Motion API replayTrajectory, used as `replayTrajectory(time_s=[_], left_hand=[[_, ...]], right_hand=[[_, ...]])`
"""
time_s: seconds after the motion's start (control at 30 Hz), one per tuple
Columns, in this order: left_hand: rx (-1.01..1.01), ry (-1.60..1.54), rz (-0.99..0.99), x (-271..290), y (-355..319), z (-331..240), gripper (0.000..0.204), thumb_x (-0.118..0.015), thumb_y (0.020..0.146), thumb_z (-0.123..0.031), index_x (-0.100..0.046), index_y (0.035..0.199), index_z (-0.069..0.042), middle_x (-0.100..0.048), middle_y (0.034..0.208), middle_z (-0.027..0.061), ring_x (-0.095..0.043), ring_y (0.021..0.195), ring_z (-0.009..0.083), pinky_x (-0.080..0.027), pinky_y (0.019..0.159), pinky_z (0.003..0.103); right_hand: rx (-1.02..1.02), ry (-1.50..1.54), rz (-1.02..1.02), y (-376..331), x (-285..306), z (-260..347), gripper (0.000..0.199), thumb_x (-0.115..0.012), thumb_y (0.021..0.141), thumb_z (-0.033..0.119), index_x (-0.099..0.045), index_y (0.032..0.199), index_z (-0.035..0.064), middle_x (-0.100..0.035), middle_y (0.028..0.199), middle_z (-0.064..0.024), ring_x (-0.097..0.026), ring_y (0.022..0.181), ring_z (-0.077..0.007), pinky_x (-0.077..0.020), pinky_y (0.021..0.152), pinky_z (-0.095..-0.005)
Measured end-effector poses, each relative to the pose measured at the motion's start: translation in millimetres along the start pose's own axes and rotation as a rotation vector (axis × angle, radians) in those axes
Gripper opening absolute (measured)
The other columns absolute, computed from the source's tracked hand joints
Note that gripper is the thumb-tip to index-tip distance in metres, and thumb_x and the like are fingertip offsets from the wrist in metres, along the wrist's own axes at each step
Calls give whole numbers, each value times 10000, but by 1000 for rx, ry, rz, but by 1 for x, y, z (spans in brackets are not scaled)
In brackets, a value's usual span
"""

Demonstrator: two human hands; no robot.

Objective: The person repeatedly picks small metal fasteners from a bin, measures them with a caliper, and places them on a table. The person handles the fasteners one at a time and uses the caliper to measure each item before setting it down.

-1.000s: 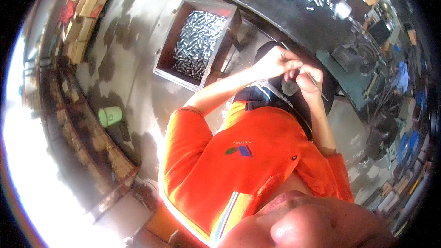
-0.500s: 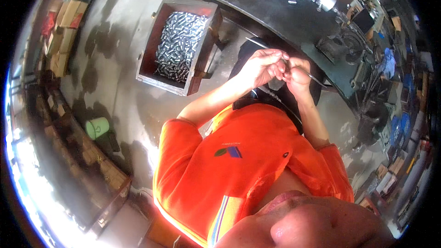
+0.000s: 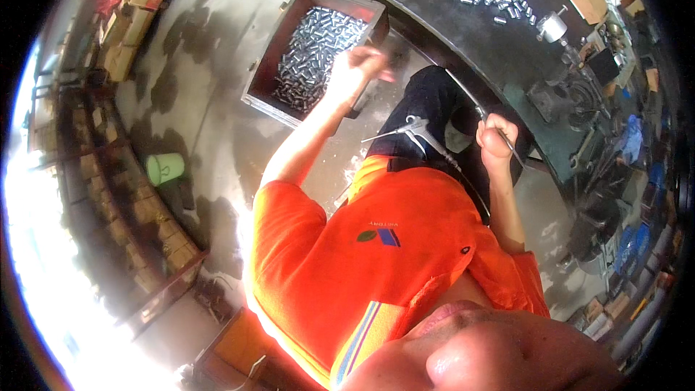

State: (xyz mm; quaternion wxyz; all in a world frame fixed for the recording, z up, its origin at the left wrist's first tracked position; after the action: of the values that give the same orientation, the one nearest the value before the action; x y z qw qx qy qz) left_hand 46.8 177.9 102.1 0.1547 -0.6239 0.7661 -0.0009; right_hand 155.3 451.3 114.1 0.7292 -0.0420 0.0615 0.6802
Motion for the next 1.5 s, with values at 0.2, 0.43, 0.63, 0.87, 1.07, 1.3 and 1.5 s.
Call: replayTrajectory(time_s=[0.2,0.43,0.63,0.87,1.07,1.3,1.5], left_hand=[[-219,1134,-289,159,11,20,144,-582,723,-130,-615,810,-20,-634,707,168,-641,637,281,-495,574,363],[64,1831,98,161,10,62,264,-543,728,-145,-585,988,-129,-638,862,148,-623,814,330,-496,692,434],[59,1884,123,162,20,52,247,-630,699,-240,-627,923,-135,-647,858,129,-630,812,302,-499,707,421],[39,570,27,58,-4,-21,158,-589,755,-59,-608,858,60,-643,728,134,-636,630,223,-499,609,330],[346,-419,448,-58,-34,9,248,-592,815,-153,-564,916,72,-606,627,169,-606,516,298,-512,608,372],[383,-422,431,-92,-41,31,290,-544,880,-221,-560,798,57,-575,571,157,-582,462,269,-532,602,385],[146,-14,398,-98,-44,7,254,-585,866,-171,-583,745,52,-581,557,102,-582,471,174,-518,556,292]], right_hand=[[-6,17,25,-1,-6,-12,317,-507,737,66,-267,532,94,-271,551,40,-268,459,-41,-201,419,-202],[34,-158,79,-2,-13,-7,346,-535,751,128,-264,538,102,-277,545,60,-283,470,-31,-196,436,-206],[-18,-127,47,-8,-4,-8,422,-601,719,290,-264,548,102,-267,553,63,-266,491,-36,-186,453,-222],[37,-288,157,-7,-17,2,260,-534,651,152,-309,548,73,-249,536,46,-258,513,-43,-204,448,-257],[165,-387,258,-5,-44,43,210,-528,594,67,-328,535,40,-264,488,-62,-281,420,-141,-247,408,-303],[169,-428,241,-6,-38,43,216,-563,601,41,-354,546,41,-305,484,-77,-323,424,-137,-281,412,-295],[178,-482,274,-8,-46,45,172,-582,600,37,-412,569,39,-412,499,-125,-443,420,-239,-353,423,-340]])
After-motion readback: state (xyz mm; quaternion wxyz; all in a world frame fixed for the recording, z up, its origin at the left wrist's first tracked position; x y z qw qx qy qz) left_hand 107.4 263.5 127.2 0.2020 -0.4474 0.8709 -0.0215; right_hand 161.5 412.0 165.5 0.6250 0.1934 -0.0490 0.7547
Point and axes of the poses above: each hand's wrist, its own y-axis towards the middle knuckle, its own x-axis out of the back of the hand, z = x × y, the point moved 4 cm from there along y, towards the middle knuckle
